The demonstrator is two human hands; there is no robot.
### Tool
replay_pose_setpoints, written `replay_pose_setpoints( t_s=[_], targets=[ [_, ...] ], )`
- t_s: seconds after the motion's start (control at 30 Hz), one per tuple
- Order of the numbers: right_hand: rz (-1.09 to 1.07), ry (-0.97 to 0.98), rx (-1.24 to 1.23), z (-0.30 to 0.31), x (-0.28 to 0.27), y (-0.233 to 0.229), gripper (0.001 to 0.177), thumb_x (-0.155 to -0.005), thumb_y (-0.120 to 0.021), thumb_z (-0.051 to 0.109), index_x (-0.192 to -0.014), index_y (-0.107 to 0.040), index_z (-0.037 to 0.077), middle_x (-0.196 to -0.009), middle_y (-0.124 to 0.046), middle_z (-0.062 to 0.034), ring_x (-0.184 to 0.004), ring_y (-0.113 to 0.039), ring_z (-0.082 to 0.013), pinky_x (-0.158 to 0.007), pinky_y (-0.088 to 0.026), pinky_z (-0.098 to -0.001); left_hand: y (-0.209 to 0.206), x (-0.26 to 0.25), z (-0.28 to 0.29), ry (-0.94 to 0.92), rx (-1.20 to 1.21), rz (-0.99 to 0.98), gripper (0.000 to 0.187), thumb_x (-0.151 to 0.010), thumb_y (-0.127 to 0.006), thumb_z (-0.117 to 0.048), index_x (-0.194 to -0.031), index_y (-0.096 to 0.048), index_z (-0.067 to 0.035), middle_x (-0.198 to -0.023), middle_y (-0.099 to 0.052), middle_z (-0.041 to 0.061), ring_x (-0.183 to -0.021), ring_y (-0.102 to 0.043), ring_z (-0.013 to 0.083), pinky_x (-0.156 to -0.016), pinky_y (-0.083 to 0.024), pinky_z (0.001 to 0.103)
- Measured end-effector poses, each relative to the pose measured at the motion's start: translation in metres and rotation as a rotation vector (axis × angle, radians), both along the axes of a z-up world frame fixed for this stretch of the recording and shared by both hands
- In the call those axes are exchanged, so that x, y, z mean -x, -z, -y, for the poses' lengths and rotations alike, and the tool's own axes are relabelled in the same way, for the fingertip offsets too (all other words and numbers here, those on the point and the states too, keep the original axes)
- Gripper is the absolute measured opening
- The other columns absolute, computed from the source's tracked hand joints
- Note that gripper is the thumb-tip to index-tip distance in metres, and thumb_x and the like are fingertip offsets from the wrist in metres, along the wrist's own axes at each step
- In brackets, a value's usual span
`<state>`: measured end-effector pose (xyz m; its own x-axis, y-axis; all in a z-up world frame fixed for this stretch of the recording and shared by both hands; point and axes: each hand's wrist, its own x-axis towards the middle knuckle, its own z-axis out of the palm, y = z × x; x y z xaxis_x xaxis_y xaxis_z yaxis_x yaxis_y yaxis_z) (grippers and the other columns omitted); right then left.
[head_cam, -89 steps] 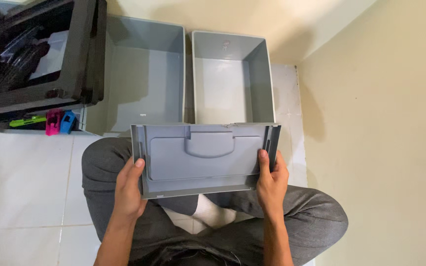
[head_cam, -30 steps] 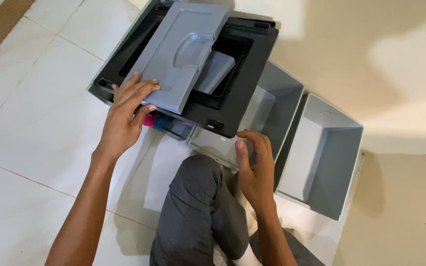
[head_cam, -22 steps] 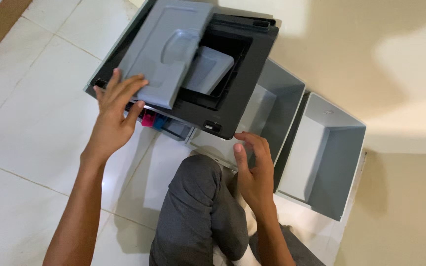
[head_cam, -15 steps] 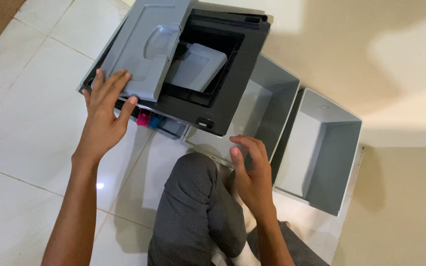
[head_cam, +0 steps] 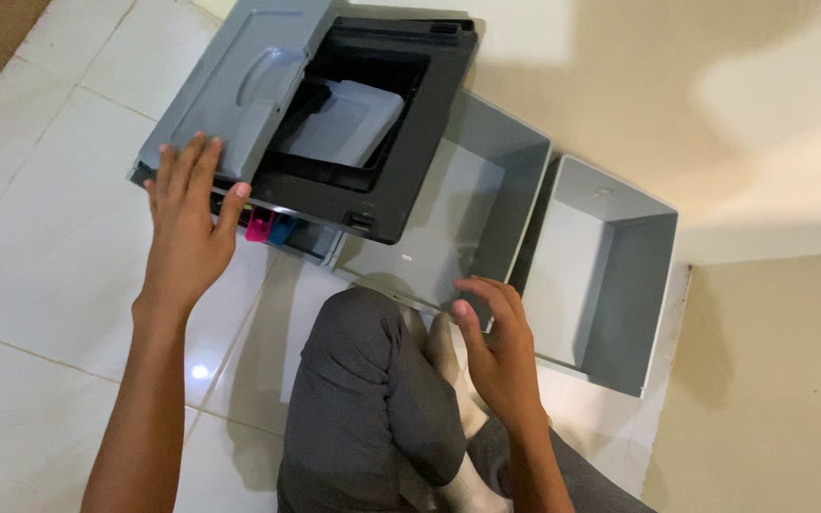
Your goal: The person sits on the floor and assembles a grey plastic storage box. They attach a pink latch to the lid, then fit the lid onto the box body, and finally secure the latch. The person also handles a black plastic frame component.
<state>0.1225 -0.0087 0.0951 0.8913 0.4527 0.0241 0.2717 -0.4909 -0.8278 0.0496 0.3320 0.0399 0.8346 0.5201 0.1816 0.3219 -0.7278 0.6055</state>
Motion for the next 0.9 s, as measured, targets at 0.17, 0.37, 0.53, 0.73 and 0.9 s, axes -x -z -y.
replay_pose_setpoints(
  t_s=[0.17,0.37,0.53,0.73,0.9],
  targets=[
    [-0.038,0.045,-0.024,0.024,0.000,0.000,0.031,-0.100,-0.061,0.030,-0.124,-0.068,0.012,-0.130,-0.061,-0.0109,-0.111,-0.067,-0.0209,-0.061,-0.065,-0.0243,-0.006,0.000,0.015,-0.011,-0.030,0.062,0.053,-0.113,-0.053,-0.033,-0.154,-0.046,-0.001,-0.162,-0.039,0.025,-0.154,-0.023,0.0500,-0.120,-0.019,0.069],
    [-0.009,0.051,0.023,0.061,-0.001,0.005,0.030,-0.098,-0.064,0.026,-0.124,-0.067,0.011,-0.128,-0.061,-0.0126,-0.118,-0.063,-0.0239,-0.055,-0.058,-0.0264,-0.024,0.004,0.068,0.111,-0.198,0.265,0.042,-0.113,-0.061,-0.021,-0.146,-0.053,0.002,-0.154,-0.046,0.026,-0.151,-0.038,0.0454,-0.125,-0.032,0.059],
    [-0.013,0.098,0.172,0.118,-0.005,0.021,0.033,-0.096,-0.065,0.029,-0.124,-0.068,0.011,-0.130,-0.062,-0.0136,-0.115,-0.064,-0.0280,-0.063,-0.058,-0.0318,-0.030,0.005,0.156,0.268,-0.159,0.389,0.030,-0.103,-0.067,-0.014,-0.128,-0.060,0.000,-0.133,-0.059,0.018,-0.133,-0.053,0.0387,-0.115,-0.041,0.052],
    [0.162,0.136,0.392,0.213,-0.030,0.061,0.040,-0.095,-0.070,0.033,-0.127,-0.067,0.009,-0.131,-0.061,-0.0192,-0.123,-0.058,-0.0391,-0.100,-0.049,-0.0474,0.008,-0.038,0.250,0.581,0.064,0.084,0.033,-0.098,-0.068,-0.025,-0.121,-0.065,-0.002,-0.126,-0.062,0.016,-0.119,-0.059,0.0348,-0.101,-0.048,0.048],
    [0.216,0.338,0.528,0.287,-0.051,0.099,0.046,-0.095,-0.072,0.029,-0.135,-0.060,0.008,-0.132,-0.056,-0.0269,-0.122,-0.055,-0.0450,-0.099,-0.047,-0.0500,0.058,-0.092,0.304,0.624,0.081,-0.051,0.043,-0.101,-0.063,-0.028,-0.131,-0.058,0.003,-0.134,-0.053,0.022,-0.123,-0.054,0.0391,-0.102,-0.043,0.052]
  ],
)
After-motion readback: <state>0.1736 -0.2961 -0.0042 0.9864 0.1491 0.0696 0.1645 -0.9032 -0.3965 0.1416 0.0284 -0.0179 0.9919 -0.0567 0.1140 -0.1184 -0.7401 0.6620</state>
